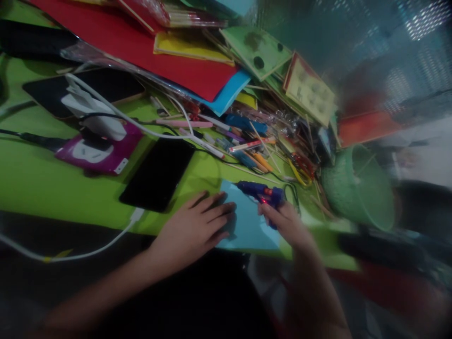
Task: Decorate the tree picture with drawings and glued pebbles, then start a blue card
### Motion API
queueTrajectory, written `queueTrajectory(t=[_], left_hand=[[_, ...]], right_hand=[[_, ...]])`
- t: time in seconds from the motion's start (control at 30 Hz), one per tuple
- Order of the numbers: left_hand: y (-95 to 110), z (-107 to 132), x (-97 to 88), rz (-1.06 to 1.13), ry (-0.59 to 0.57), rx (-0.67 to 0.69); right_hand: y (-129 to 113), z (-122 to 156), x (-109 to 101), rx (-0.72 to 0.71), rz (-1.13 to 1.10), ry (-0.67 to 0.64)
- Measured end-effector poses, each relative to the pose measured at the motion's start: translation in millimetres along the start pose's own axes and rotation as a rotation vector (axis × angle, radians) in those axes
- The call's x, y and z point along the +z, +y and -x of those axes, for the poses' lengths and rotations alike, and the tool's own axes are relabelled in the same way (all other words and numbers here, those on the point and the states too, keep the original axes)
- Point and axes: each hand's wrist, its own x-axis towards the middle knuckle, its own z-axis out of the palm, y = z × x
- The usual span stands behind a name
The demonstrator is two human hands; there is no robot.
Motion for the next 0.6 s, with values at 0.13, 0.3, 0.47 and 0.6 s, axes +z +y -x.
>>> queueTrajectory(t=[0.13, 0.3, 0.47, 0.6], left_hand=[[0, -1, -0.9, 0.005, 0.001, -0.002], [-1, -2, 0.1, -0.012, 0.03, 0.016], [-1, -2, 0.3, -0.007, 0.029, 0.012], [0, -3, -0.3, 0.005, 0.043, 0.013]], right_hand=[[8, 5, -8, 0.079, 0.021, 0.046], [14, 11, -14, 0.133, 0.044, 0.086], [12, 9, -9, 0.107, 0.013, 0.079], [7, 6, -5, 0.074, -0.024, 0.058]])
